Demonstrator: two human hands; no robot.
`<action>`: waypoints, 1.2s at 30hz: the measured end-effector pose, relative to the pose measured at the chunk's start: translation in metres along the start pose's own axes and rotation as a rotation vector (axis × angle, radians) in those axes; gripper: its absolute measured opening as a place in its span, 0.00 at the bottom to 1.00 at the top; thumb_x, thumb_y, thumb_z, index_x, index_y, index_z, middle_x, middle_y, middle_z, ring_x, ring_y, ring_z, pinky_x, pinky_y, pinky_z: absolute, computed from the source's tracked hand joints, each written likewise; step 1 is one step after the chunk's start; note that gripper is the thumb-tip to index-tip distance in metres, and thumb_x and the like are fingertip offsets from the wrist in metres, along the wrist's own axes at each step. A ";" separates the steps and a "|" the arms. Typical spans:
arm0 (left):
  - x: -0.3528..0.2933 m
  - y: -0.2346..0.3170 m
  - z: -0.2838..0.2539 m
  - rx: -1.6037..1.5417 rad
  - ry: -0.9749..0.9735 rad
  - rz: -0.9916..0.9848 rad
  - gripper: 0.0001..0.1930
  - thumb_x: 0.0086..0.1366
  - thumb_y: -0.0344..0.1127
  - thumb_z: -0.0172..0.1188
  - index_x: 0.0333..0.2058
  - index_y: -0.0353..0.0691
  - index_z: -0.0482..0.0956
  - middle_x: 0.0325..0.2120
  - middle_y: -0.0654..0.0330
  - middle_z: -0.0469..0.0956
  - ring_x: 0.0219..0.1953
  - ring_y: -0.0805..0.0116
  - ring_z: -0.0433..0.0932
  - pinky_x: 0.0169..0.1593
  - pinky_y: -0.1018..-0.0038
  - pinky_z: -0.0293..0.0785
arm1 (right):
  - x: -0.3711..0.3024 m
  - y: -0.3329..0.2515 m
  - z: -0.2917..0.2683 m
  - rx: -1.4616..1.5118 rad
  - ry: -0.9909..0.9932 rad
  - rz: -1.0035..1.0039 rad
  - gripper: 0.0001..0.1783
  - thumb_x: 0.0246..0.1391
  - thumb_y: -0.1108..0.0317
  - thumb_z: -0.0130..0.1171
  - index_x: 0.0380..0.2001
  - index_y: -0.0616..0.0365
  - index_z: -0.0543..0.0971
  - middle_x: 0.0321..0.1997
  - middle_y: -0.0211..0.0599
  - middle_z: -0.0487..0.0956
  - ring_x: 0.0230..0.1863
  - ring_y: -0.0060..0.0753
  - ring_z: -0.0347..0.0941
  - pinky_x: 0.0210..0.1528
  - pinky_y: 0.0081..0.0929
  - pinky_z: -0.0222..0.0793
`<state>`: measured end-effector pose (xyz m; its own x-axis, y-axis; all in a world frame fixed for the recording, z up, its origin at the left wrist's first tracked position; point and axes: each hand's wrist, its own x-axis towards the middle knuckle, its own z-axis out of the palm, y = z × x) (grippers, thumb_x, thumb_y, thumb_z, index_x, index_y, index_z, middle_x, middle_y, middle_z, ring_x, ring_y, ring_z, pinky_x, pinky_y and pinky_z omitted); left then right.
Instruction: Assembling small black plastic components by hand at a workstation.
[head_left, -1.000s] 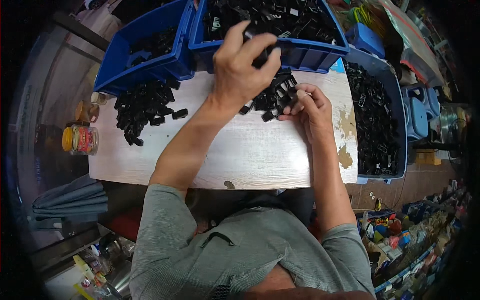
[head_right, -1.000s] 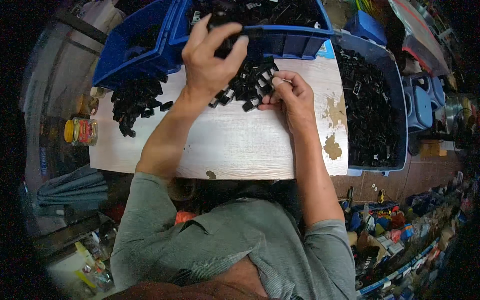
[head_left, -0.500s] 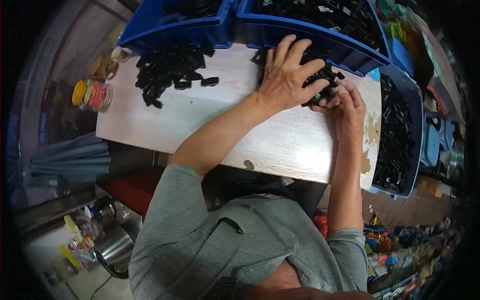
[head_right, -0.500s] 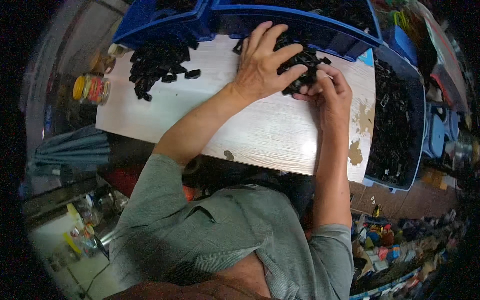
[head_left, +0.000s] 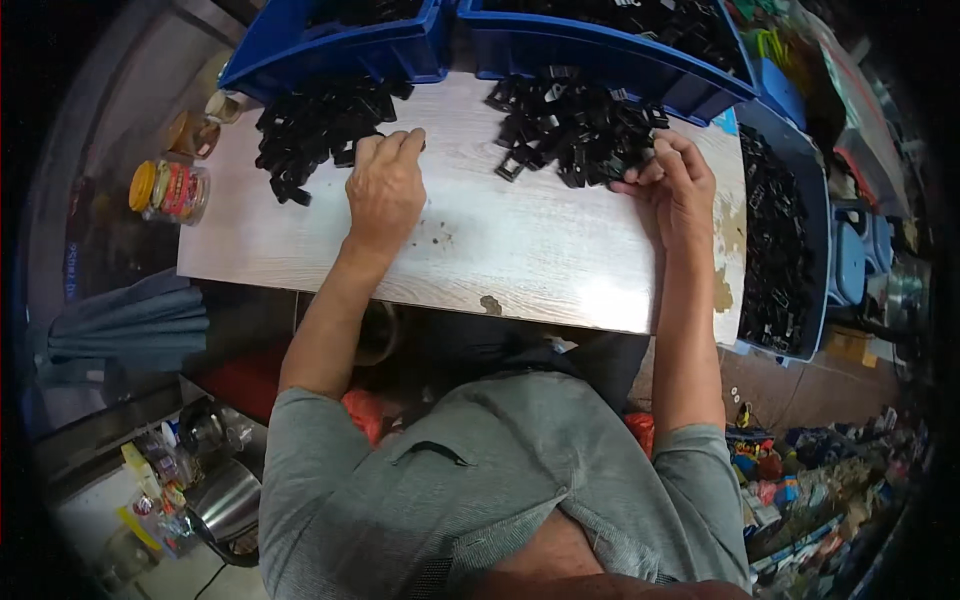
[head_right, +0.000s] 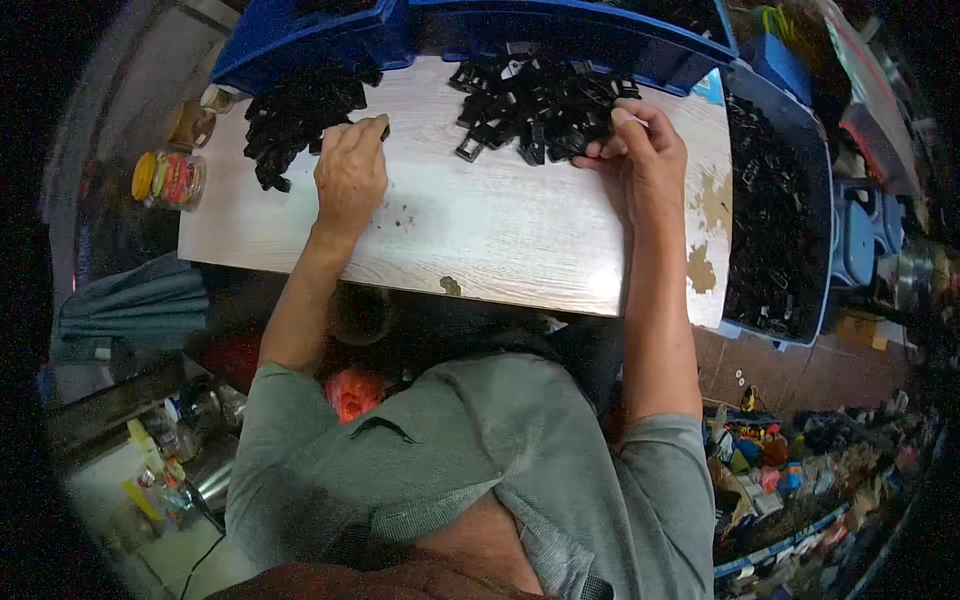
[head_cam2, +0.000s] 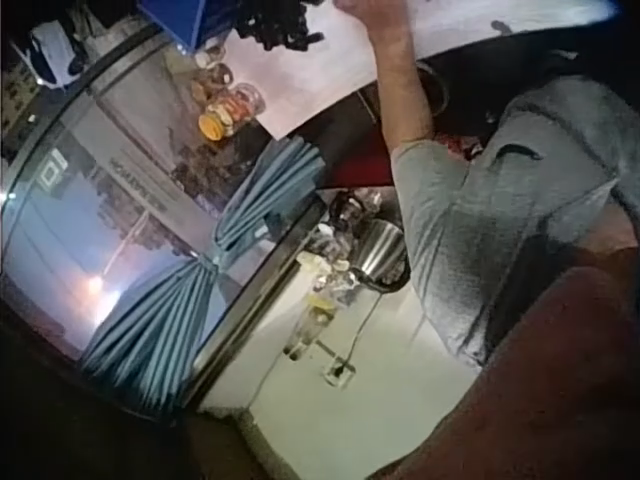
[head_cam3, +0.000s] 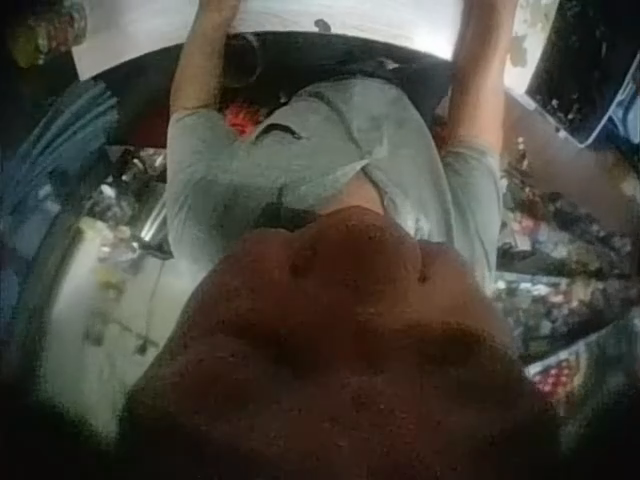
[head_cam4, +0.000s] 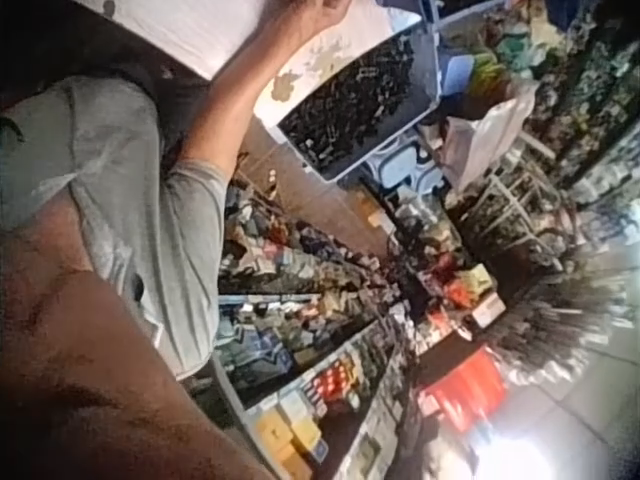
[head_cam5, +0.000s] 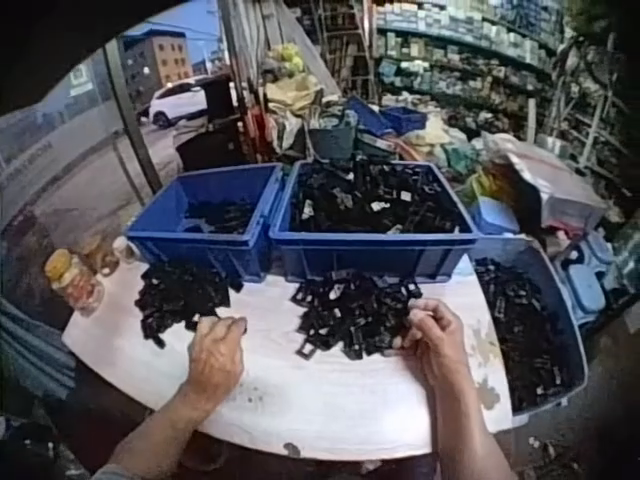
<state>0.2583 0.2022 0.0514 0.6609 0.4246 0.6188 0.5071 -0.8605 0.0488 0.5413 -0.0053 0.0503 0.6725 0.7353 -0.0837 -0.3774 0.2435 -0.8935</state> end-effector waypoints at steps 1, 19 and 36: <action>-0.002 0.004 0.001 -0.013 0.006 0.002 0.15 0.60 0.23 0.59 0.46 0.36 0.84 0.40 0.54 0.84 0.43 0.54 0.78 0.44 0.64 0.79 | 0.000 -0.001 0.001 -0.010 0.008 -0.008 0.16 0.65 0.66 0.60 0.52 0.61 0.76 0.22 0.34 0.74 0.29 0.38 0.80 0.36 0.48 0.87; -0.011 0.016 -0.003 -0.240 -0.006 -0.046 0.14 0.61 0.31 0.68 0.46 0.36 0.83 0.40 0.52 0.84 0.43 0.52 0.79 0.48 0.63 0.76 | -0.035 -0.013 0.036 -0.470 0.134 0.098 0.19 0.50 0.68 0.74 0.43 0.59 0.78 0.20 0.24 0.72 0.17 0.20 0.67 0.22 0.24 0.72; -0.003 0.071 0.015 -0.472 0.019 -0.073 0.08 0.64 0.34 0.61 0.38 0.37 0.84 0.31 0.55 0.84 0.33 0.59 0.82 0.37 0.65 0.79 | -0.060 0.015 0.076 -0.541 0.066 0.087 0.19 0.51 0.68 0.74 0.44 0.57 0.78 0.21 0.24 0.72 0.16 0.19 0.66 0.20 0.23 0.69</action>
<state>0.3005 0.1445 0.0419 0.6207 0.4869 0.6146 0.2420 -0.8645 0.4405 0.4464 0.0021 0.0753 0.6982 0.6931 -0.1794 -0.0644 -0.1888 -0.9799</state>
